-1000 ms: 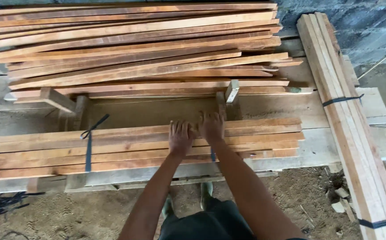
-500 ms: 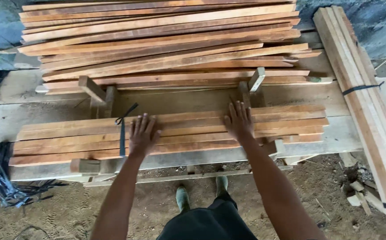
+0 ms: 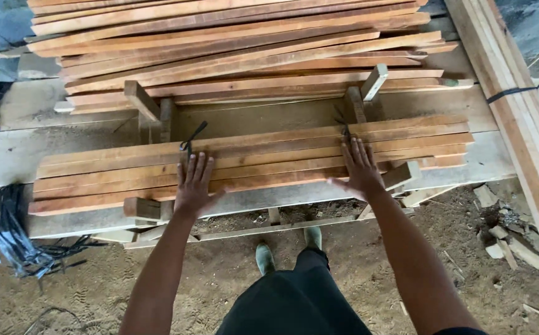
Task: Bundling thin wood slats together using plastic strapping and a hand tool.
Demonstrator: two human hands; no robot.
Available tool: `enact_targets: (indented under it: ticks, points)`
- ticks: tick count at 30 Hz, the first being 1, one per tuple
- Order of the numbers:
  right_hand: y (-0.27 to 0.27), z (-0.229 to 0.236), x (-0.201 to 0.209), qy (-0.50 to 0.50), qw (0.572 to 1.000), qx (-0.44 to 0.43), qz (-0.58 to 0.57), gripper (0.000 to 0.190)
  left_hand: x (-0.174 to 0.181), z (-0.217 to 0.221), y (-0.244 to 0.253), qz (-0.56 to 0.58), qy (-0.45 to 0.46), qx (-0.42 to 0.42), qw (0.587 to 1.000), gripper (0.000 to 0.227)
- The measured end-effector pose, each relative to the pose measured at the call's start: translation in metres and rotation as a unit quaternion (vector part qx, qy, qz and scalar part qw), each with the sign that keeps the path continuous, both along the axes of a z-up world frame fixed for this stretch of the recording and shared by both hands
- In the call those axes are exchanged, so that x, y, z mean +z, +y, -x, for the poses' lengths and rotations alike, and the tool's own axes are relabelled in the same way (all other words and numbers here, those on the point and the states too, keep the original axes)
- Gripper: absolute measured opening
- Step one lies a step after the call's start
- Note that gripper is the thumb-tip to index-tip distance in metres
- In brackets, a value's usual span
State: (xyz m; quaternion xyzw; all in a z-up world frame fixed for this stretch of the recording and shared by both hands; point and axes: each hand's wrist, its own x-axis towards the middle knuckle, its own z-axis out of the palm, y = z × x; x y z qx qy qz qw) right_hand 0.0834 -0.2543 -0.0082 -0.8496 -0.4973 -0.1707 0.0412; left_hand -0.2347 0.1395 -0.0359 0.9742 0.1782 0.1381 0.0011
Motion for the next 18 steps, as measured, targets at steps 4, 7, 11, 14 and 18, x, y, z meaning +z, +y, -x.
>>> enact_targets:
  ticks: [4, 7, 11, 14, 18]
  points:
    - [-0.002, -0.002, -0.014, 0.014, 0.999, -0.019, 0.049, 0.138, -0.012, 0.004, 0.011, -0.003, 0.079, -0.023, 0.997, 0.14]
    - [0.0, -0.004, -0.026, -0.002, 0.997, -0.053, 0.063, 0.13, -0.027, 0.001, 0.011, -0.058, 0.035, -0.028, 0.997, 0.131]
    - [0.0, -0.011, -0.036, 0.041, 0.996, -0.072, 0.036, 0.115, -0.03, -0.002, 0.011, -0.082, 0.038, -0.013, 0.996, 0.142]
    - [-0.005, -0.013, -0.038, 0.046, 0.994, -0.079, 0.057, 0.123, -0.027, -0.002, 0.009, -0.055, 0.083, -0.015, 0.995, 0.148]
    - [-0.003, -0.021, -0.037, 0.08, 0.99, -0.078, 0.084, 0.122, -0.024, -0.001, 0.017, -0.041, 0.128, -0.022, 0.991, 0.144]
